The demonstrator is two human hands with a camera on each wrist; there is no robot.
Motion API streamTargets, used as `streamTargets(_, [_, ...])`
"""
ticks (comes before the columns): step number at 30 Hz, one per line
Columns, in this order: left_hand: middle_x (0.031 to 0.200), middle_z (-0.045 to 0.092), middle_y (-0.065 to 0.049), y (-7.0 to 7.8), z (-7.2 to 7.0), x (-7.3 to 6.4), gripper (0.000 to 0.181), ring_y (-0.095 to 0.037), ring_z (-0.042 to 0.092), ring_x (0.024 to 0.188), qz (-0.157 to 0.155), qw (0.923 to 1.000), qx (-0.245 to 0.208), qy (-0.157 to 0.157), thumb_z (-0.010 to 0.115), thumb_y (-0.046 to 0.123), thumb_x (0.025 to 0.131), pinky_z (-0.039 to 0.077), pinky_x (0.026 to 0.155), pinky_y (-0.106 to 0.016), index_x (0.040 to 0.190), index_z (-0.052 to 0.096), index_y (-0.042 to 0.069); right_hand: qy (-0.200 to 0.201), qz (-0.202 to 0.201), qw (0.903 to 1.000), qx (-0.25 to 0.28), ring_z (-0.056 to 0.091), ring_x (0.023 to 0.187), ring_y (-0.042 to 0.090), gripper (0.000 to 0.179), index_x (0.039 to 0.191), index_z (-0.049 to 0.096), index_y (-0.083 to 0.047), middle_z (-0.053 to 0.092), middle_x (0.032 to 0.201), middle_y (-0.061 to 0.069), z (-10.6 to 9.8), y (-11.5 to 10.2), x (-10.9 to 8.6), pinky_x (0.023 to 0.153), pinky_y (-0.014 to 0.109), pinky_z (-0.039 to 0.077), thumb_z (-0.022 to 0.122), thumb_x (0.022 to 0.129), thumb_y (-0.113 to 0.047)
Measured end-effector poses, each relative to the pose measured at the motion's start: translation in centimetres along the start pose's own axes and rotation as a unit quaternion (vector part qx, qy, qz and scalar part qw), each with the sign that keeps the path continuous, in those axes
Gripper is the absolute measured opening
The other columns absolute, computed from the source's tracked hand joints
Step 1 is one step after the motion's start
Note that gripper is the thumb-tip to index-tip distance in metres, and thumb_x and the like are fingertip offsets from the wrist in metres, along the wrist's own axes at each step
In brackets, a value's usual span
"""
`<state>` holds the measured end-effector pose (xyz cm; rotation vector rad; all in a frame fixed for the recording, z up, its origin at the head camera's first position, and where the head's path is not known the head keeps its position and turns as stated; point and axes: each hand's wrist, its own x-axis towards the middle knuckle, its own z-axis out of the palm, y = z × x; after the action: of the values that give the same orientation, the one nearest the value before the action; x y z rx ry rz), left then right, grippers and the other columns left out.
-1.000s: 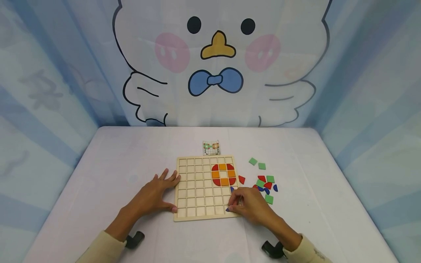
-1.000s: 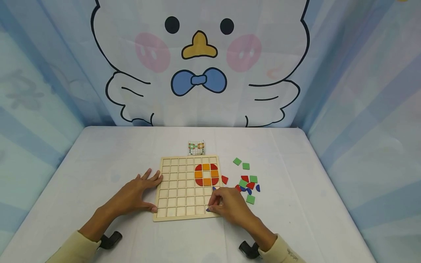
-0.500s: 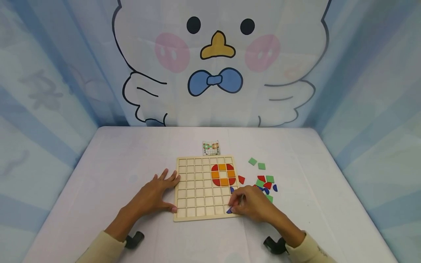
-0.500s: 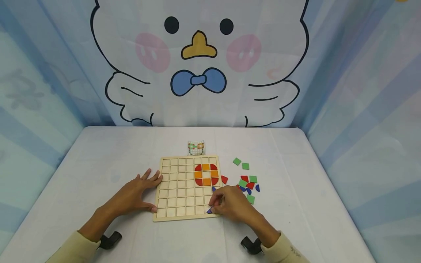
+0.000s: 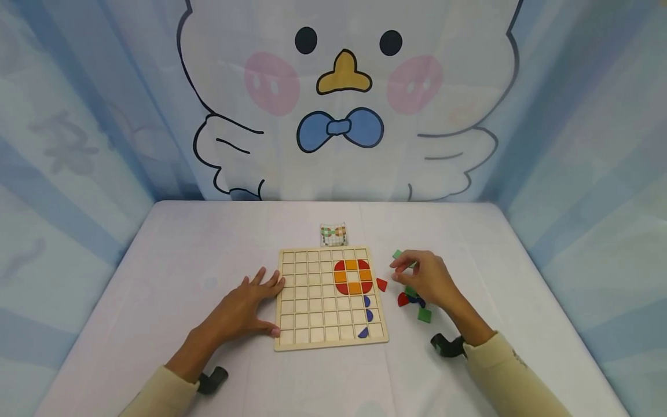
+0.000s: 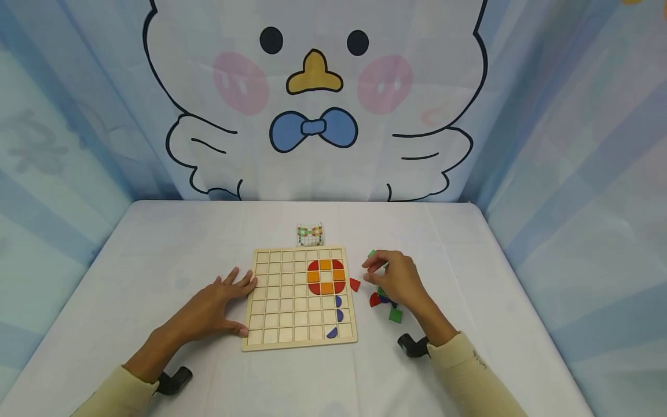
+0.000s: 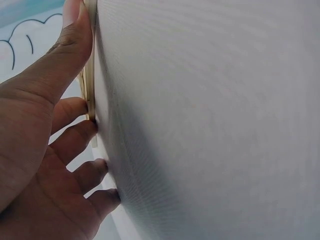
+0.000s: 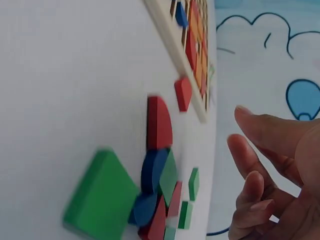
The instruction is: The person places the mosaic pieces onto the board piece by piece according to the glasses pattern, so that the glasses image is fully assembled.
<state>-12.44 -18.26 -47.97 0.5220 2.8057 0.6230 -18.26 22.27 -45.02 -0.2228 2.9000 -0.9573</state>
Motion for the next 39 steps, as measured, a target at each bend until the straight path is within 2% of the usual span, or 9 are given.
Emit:
streamTargets(8, [0.170,0.037,-0.012,-0.2,0.2,0.0,0.112,-0.049,0.026,0.160,0.008,1.0000,-0.002,-0.001,0.097,0.048,0.067,0.035,0.119,-0.075,0.161,0.046,0.013,0.021,0.032,0.9981,-0.048,0.060,0.082,0.024,0.024,0.120,0.076,-0.017,0.077,0.119,0.012,-0.5,2.0,3.3,0.068,0.030,0.055,0.078,0.096,-0.015])
streamTargets(12, [0.171,0.036,-0.013,-0.2,0.2,0.0,0.112,-0.050,0.026,0.160,0.009,1.0000,-0.001,-0.002,0.096,0.048,0.068,0.035,0.119,-0.075,0.162,0.045,0.013,0.010,0.052,0.9960,-0.072,0.065,0.103,0.034,0.029,0.126,0.074,-0.017,0.074,0.126,0.016,-0.3,2.5,4.3,0.080,0.040,0.062,0.076,0.098,-0.015])
streamTargets(15, [0.171,0.036,-0.013,-0.2,0.2,0.0,0.112,-0.050,0.026,0.160,0.007,1.0000,-0.001,-0.002,0.096,0.048,0.069,0.036,0.119,-0.075,0.162,0.045,0.013,-0.002,0.063,0.9943,-0.086,0.065,0.113,0.038,0.030,0.129,0.074,-0.016,0.073,0.126,0.018,-0.2,2.5,4.9,0.087,0.046,0.064,0.075,0.098,-0.016])
streamTargets(17, [0.171,0.036,-0.013,-0.2,0.2,0.0,0.112,-0.050,0.026,0.160,0.008,1.0000,-0.003,-0.003,0.096,0.048,0.069,0.035,0.119,-0.074,0.162,0.045,0.013,-0.008,0.062,0.9935,-0.095,0.066,0.111,0.037,0.030,0.128,0.074,-0.016,0.073,0.123,0.018,-0.2,2.4,5.1,0.088,0.047,0.063,0.076,0.098,-0.015])
streamTargets(21, [0.171,0.036,-0.013,-0.2,0.1,0.0,0.112,-0.050,0.026,0.160,0.009,1.0000,-0.004,-0.001,0.096,0.048,0.069,0.035,0.119,-0.074,0.162,0.046,0.013,-0.023,0.059,0.9926,-0.104,0.066,0.100,0.033,0.025,0.121,0.074,-0.015,0.073,0.116,0.017,-0.3,2.1,5.5,0.080,0.042,0.063,0.078,0.097,-0.016])
streamTargets(28, [0.171,0.037,-0.012,-0.2,0.1,0.0,0.112,-0.049,0.026,0.160,0.005,1.0000,0.002,-0.001,0.096,0.048,0.068,0.035,0.121,-0.073,0.162,0.046,0.013,-0.020,0.051,0.9959,-0.072,0.064,0.086,0.029,0.013,0.102,0.070,-0.015,0.071,0.104,0.014,0.0,1.4,5.8,0.067,0.033,0.061,0.080,0.095,-0.019])
streamTargets(34, [0.171,0.037,-0.012,-0.1,0.1,0.0,0.112,-0.048,0.026,0.161,0.004,1.0000,0.004,-0.001,0.097,0.047,0.068,0.033,0.123,-0.071,0.162,0.045,0.013,-0.011,0.003,0.9992,-0.038,0.059,0.083,0.024,0.012,0.095,0.070,-0.017,0.070,0.096,0.008,0.9,0.1,5.4,0.065,0.030,0.054,0.082,0.095,-0.021])
streamTargets(39, [0.170,0.038,-0.013,-0.1,0.1,0.0,0.112,-0.047,0.027,0.161,0.006,0.9999,0.009,0.001,0.097,0.047,0.068,0.033,0.123,-0.070,0.162,0.045,0.012,-0.031,-0.031,0.9990,-0.011,0.056,0.079,0.022,0.011,0.097,0.072,-0.020,0.070,0.092,0.003,2.0,-2.2,4.8,0.065,0.029,0.051,0.083,0.094,-0.022])
